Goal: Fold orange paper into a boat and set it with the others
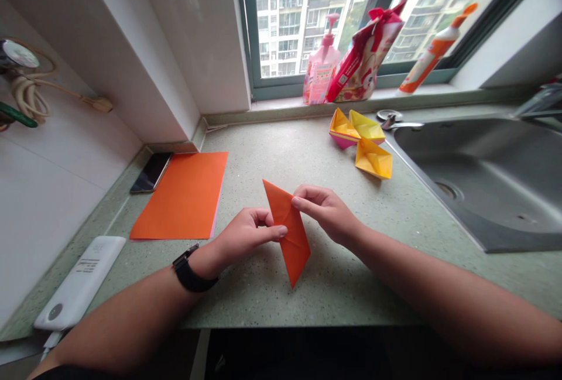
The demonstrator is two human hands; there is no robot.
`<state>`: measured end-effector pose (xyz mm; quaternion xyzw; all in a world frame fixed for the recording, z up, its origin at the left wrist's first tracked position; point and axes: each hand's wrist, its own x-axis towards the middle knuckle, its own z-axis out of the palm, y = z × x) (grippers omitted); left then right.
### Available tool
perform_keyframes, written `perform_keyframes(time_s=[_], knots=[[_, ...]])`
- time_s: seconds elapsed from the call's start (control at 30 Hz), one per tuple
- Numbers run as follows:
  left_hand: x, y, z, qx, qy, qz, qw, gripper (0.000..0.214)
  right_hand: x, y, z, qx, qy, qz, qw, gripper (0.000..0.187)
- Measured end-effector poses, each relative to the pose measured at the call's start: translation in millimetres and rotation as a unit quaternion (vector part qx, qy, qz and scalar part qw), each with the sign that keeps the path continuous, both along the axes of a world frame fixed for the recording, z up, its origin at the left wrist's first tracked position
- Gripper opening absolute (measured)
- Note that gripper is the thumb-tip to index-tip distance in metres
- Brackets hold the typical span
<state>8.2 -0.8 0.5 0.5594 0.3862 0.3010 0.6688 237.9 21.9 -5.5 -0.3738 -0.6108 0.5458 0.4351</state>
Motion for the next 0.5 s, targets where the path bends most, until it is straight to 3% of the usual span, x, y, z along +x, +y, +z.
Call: perform_keyframes(time_s=[0.3,0.43,0.5], knots=[[0,3,-9.7,-0.004,0.003,0.053,0.999,0.046,-1,3,-5.1,-0.017,0.026,-0.027,0.999,0.045],[-3,7,-11.6,0.029,0.0,0.1,0.995,0.042,-2,2,-9.9,-0.038,-0.004,0.016,0.999,0.041],[-4,8,-10.4,0.049,-0.019,0.124,0.991,0.041,-1,0,-9.4,0.0,-0.05,0.025,0.998,0.038]])
